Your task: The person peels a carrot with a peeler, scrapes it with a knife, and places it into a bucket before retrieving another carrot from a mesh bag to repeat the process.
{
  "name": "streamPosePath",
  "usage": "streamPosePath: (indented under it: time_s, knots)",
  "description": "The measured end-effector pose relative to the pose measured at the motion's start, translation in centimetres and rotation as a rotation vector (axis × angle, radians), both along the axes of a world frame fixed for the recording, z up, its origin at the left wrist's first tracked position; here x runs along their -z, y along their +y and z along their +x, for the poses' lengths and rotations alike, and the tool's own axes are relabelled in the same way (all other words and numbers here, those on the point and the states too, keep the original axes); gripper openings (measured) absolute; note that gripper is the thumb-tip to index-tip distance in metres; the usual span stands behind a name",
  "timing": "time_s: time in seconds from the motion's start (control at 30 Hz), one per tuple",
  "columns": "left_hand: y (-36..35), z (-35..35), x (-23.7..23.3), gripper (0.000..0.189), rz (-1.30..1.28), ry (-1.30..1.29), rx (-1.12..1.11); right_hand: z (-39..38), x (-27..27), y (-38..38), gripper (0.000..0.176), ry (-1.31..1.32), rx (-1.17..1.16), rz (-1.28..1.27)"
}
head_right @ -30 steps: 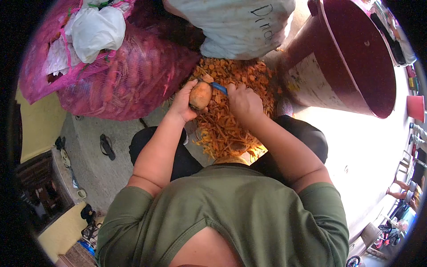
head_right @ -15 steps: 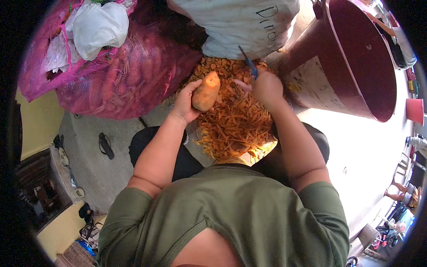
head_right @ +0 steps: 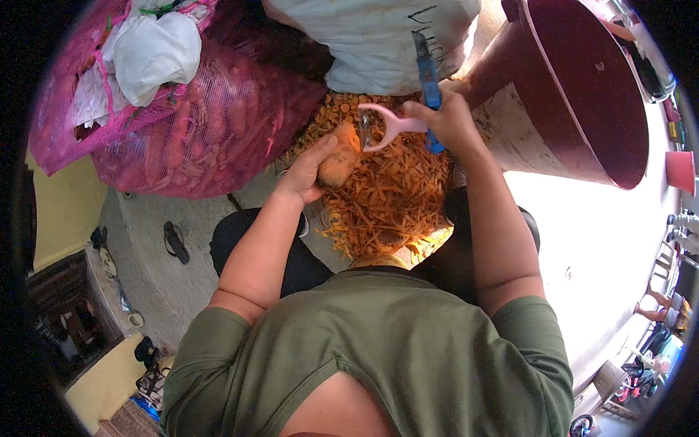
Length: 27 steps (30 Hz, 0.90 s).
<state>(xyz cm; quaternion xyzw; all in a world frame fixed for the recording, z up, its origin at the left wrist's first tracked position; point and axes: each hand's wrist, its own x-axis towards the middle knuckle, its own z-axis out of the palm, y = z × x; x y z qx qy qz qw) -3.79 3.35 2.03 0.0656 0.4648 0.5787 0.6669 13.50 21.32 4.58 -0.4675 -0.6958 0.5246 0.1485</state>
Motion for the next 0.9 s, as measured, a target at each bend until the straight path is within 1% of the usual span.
streamPosePath:
  time_s: [0.07, 0.1, 0.17, 0.2, 0.3, 0.33, 0.43, 0.47, 0.5, 0.57, 0.63, 0.67, 0.7, 0.73, 0.77, 0.8, 0.83, 0.9]
  knots:
    - [0.0, -0.4, 0.5, 0.037, -0.050, -0.176, 0.007, -1.0, -2.9, -2.0, 0.026, -0.024, -0.072, -0.185]
    - [0.0, -0.5, 0.7, 0.037, -0.075, -0.264, 0.009, -1.7, -4.0, -3.3, 0.027, -0.008, -0.093, -0.206]
    - [0.2, 0.1, 0.4, 0.036, -0.135, -0.232, 0.001, -2.0, -1.8, -4.3, 0.029, -0.071, -0.192, -0.105]
    - [0.3, 0.4, 0.3, 0.036, -0.166, -0.216, -0.004, -2.3, -1.9, -4.9, 0.030, -0.168, -0.236, -0.032]
    - [0.1, 1.1, 0.8, 0.035, -0.240, -0.128, 0.080, -2.5, -1.0, -4.9, 0.027, -0.211, -0.153, 0.040]
    - [0.1, 1.2, 0.8, 0.034, -0.218, -0.140, 0.109, -2.4, -0.5, -4.3, 0.023, -0.225, -0.167, 0.109]
    - [0.0, 1.0, 0.7, 0.034, -0.205, -0.128, 0.103, -2.1, 0.5, -2.2, 0.021, -0.333, -0.044, 0.138]
    - [-0.1, 0.9, 0.5, 0.034, -0.201, -0.144, 0.091, -1.6, 0.3, -1.4, 0.020, -0.287, 0.026, 0.109]
    - [-0.2, 0.8, 0.0, 0.034, -0.198, -0.160, 0.081, -1.3, 0.0, -0.8, 0.018, -0.301, 0.076, 0.131]
    - [-0.3, 0.8, -0.3, 0.033, -0.201, -0.156, 0.062, -1.2, 0.1, -0.4, 0.018, -0.258, 0.041, 0.048]
    - [-0.3, 1.0, -0.1, 0.033, -0.213, -0.121, 0.031, -2.2, -0.6, -3.2, 0.016, -0.160, -0.097, -0.031]
    - [-0.4, 1.0, -0.1, 0.033, -0.207, -0.086, 0.086, -2.8, -0.5, -4.3, 0.025, -0.250, -0.208, 0.057]
    - [-0.5, 0.9, -0.1, 0.033, -0.203, -0.052, 0.144, -3.4, -1.8, -4.8, 0.027, -0.387, -0.287, 0.136]
    - [-0.7, 0.9, 0.0, 0.033, -0.203, -0.018, 0.205, -3.2, -0.5, -4.0, 0.027, -0.391, -0.202, 0.057]
    - [-0.8, 0.8, 0.2, 0.033, -0.193, -0.038, 0.200, -2.8, 0.9, -2.5, 0.028, -0.394, -0.113, -0.018]
    - [-0.9, 0.6, 0.5, 0.033, -0.180, -0.057, 0.192, -2.3, 0.8, -1.4, 0.030, -0.365, -0.039, 0.046]
    - [-1.0, 0.5, 0.5, 0.033, -0.167, -0.075, 0.183, -1.6, 1.2, 0.1, 0.030, -0.418, -0.001, 0.068]
    - [-1.0, 0.4, 0.5, 0.034, -0.189, -0.076, 0.147, -0.9, 1.1, 1.3, 0.030, -0.459, 0.020, 0.047]
